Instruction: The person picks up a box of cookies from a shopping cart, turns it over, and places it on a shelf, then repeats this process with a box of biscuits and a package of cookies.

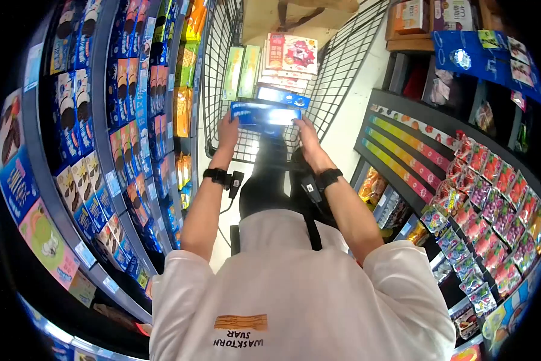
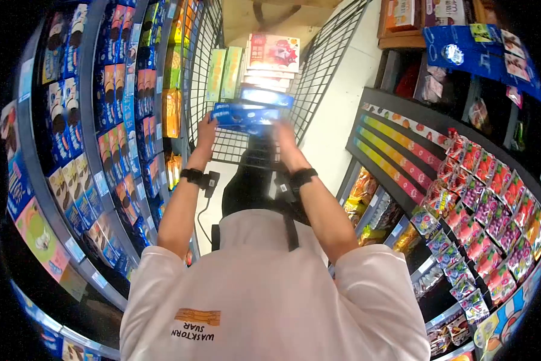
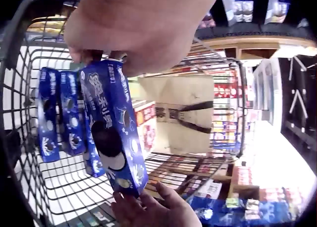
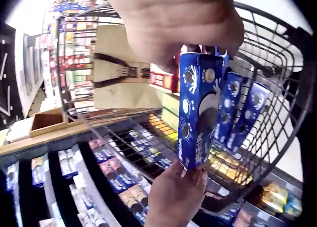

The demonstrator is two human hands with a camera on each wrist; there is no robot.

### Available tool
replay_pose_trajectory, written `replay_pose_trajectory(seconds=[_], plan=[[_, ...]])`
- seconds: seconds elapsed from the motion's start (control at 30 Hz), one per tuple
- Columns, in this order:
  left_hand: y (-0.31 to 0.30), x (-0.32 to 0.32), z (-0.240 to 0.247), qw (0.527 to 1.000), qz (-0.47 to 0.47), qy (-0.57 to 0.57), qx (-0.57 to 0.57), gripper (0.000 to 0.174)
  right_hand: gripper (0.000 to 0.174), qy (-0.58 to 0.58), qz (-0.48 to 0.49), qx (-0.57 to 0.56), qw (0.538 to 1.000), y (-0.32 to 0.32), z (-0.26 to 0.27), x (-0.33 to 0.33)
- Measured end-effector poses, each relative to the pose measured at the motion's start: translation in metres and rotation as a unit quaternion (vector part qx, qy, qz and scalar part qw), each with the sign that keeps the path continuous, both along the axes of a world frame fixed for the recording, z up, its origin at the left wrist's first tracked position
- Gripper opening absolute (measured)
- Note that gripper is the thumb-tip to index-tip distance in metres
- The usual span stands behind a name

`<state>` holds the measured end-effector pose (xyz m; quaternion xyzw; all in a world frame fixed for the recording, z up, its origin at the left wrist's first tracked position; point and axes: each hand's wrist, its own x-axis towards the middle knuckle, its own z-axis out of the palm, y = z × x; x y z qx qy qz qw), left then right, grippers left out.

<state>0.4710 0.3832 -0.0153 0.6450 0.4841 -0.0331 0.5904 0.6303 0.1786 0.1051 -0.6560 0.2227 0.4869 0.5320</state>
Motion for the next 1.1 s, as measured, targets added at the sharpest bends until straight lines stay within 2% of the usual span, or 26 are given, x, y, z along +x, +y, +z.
replay_pose_trajectory(seconds=[0.07,0.1,0.2,0.33,0.37,0.47,0.5,0.57,0.67,0.7,0.9,0.97,1.07,1.1], plan=[[-0.002,0.015,0.042,0.996,-0.019,-0.018,0.088,0.045,0.060,-0.033,-0.008,0.070,0.997,0.000,0.059,0.016],[-0.004,0.024,0.071,0.990,-0.026,-0.028,0.134,0.043,0.058,-0.097,0.010,0.073,0.993,-0.010,0.055,0.019],[-0.022,0.044,0.160,0.988,0.018,-0.070,0.136,0.040,0.054,-0.198,0.047,0.114,0.972,-0.033,0.081,0.031],[-0.053,0.022,0.195,0.980,0.058,-0.142,0.127,0.038,0.047,-0.277,0.071,0.109,0.952,-0.063,0.115,0.022],[-0.069,0.014,0.207,0.975,0.108,-0.120,0.155,0.037,0.045,-0.305,0.082,0.098,0.944,-0.071,0.109,0.016],[-0.113,-0.027,0.232,0.962,0.208,-0.157,0.080,0.037,0.039,-0.337,0.097,0.089,0.932,-0.093,0.116,-0.018],[-0.130,-0.044,0.245,0.960,0.221,-0.142,0.096,0.036,0.039,-0.338,0.110,0.097,0.930,-0.101,0.115,-0.027],[-0.158,-0.087,0.251,0.949,0.265,-0.145,0.087,0.037,0.038,-0.341,0.136,0.133,0.921,-0.114,0.118,-0.051],[-0.192,-0.151,0.256,0.929,0.335,-0.147,0.058,0.038,0.035,-0.276,0.178,0.181,0.927,-0.124,0.151,-0.090],[-0.202,-0.172,0.257,0.918,0.361,-0.158,0.047,0.038,0.036,-0.255,0.174,0.204,0.929,-0.123,0.145,-0.103],[-0.252,-0.294,0.301,0.906,0.404,-0.124,0.003,0.046,0.041,-0.244,0.335,0.213,0.885,-0.110,0.151,-0.177],[-0.262,-0.330,0.296,0.892,0.437,-0.118,0.004,0.048,0.039,-0.255,0.381,0.229,0.859,-0.103,0.147,-0.204],[-0.281,-0.381,0.292,0.849,0.509,-0.135,0.028,0.046,0.037,-0.245,0.421,0.225,0.844,-0.089,0.136,-0.253],[-0.284,-0.405,0.278,0.849,0.511,-0.134,0.024,0.048,0.034,-0.243,0.422,0.227,0.843,-0.084,0.124,-0.272]])
